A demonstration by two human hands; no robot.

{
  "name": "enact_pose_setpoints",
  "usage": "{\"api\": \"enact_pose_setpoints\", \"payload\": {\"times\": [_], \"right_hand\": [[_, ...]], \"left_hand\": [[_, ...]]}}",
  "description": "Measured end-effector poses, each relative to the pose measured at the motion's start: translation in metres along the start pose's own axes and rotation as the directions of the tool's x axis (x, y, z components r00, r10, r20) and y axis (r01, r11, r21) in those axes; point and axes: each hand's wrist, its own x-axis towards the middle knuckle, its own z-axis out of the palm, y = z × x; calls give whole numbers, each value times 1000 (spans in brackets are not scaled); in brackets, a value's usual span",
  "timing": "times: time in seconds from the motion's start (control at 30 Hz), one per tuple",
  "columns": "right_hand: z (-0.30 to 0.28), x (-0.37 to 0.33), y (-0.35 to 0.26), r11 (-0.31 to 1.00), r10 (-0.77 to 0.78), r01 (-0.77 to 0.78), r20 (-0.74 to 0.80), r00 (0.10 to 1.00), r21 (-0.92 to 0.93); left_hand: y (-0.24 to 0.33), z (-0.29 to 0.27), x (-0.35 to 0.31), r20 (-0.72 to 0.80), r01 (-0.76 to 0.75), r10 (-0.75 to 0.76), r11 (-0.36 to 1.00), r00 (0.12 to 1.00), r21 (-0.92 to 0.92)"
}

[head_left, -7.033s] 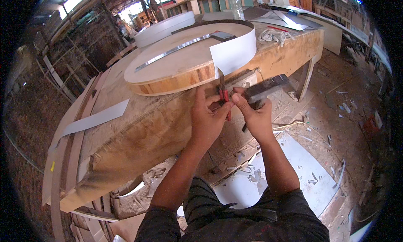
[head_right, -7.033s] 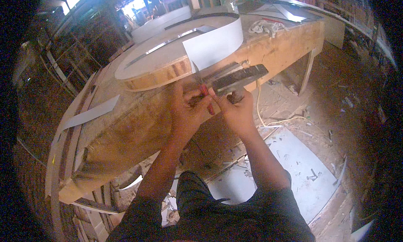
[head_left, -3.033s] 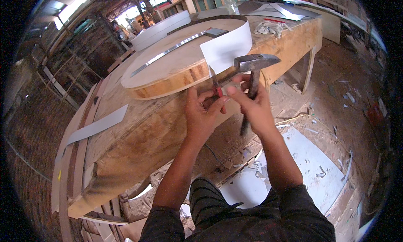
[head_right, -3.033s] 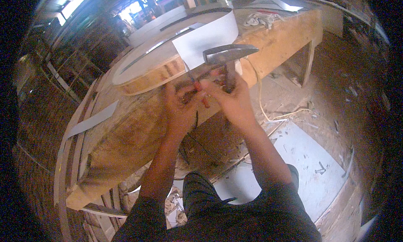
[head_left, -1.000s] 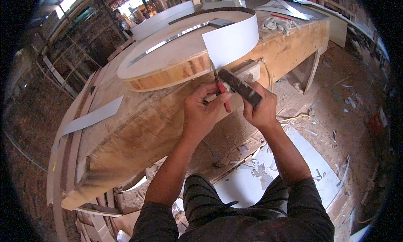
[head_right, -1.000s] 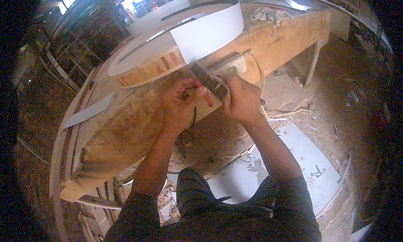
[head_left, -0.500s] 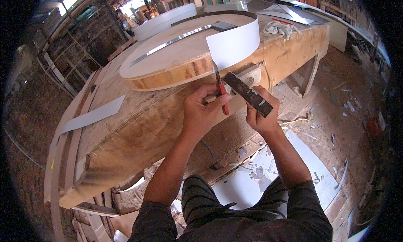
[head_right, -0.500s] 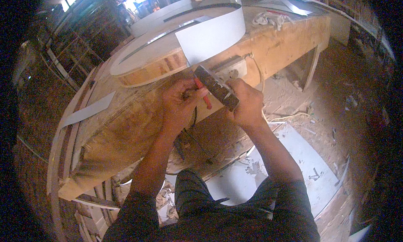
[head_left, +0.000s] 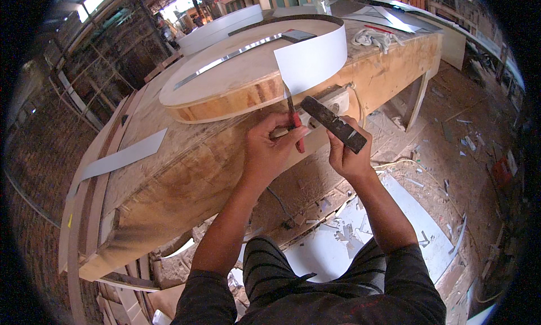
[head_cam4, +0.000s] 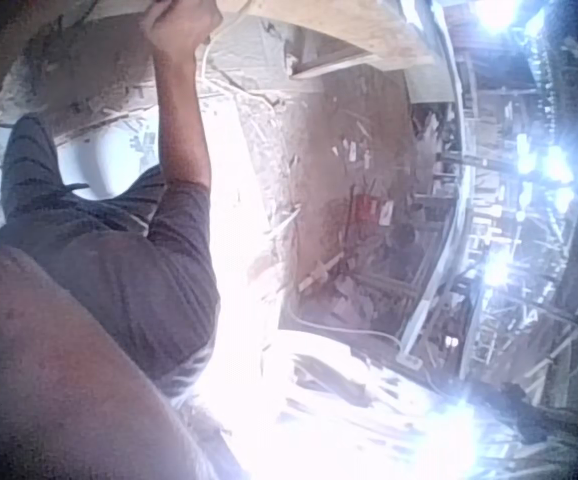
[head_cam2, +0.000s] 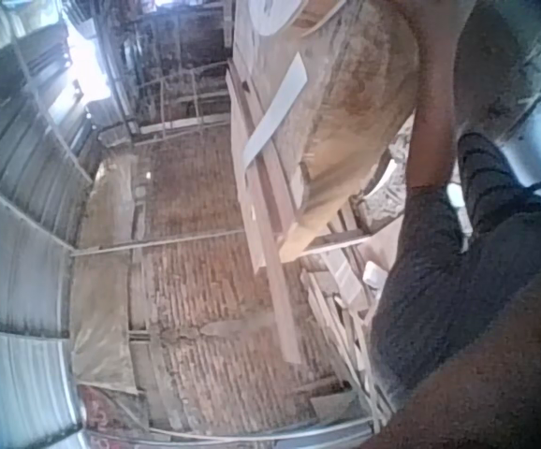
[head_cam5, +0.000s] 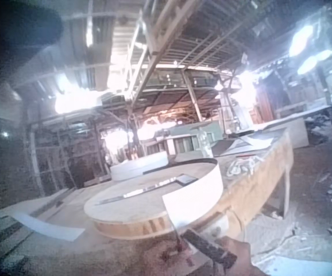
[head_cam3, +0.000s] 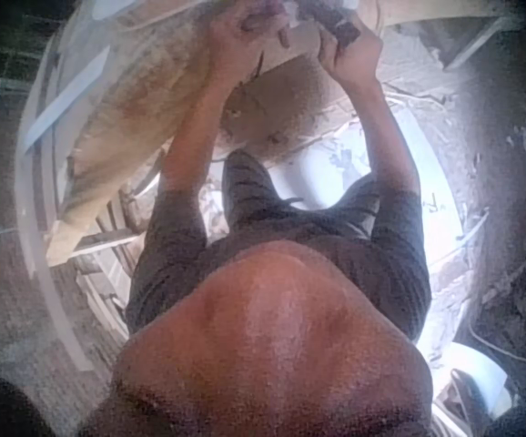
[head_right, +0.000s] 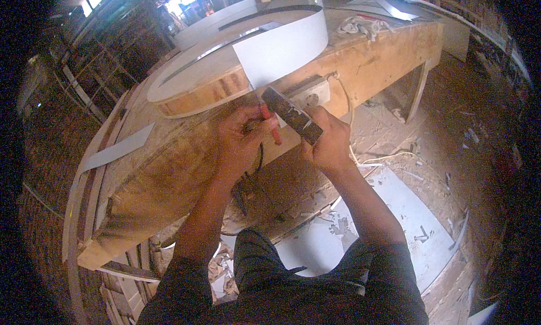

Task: The person measures and cuts a white strip to fit a circular wooden frame, then hammers nails along the edge to secure the strip in place. The person uses a metal square, utility knife, hammer, and nails during the process.

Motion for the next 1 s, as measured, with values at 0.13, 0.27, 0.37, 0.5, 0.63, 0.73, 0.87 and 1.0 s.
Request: {"api": "enact_pose_setpoints", "payload": {"times": [0.13,0.27,0.37,0.5,0.63,0.73,0.87,1.0], "right_hand": [[1,5,-5,999,-23,24,28,999,-22],[5,6,0,997,-73,73,17,997,-36],[6,7,-2,998,-65,65,16,998,4],[6,3,-1,999,-35,35,29,999,7],[5,5,0,997,-59,60,26,998,-41],[3,10,-11,997,-74,74,6,997,-1],[0,12,-12,996,-77,77,-4,997,-51],[2,12,-7,990,-41,46,37,998,-135]], "left_hand": [[5,-3,-1,20,2,-2,1000,1000,2],[1,-5,2,44,-9,9,1000,999,-3],[4,-4,2,38,22,-21,1000,999,-18],[-1,-5,2,37,30,-29,999,999,-20],[5,-5,2,43,38,-38,999,998,0],[8,-6,0,43,7,-7,1000,999,-16],[13,-7,0,41,-59,55,993,998,99],[5,-8,2,59,28,-27,1000,998,-9]]}}
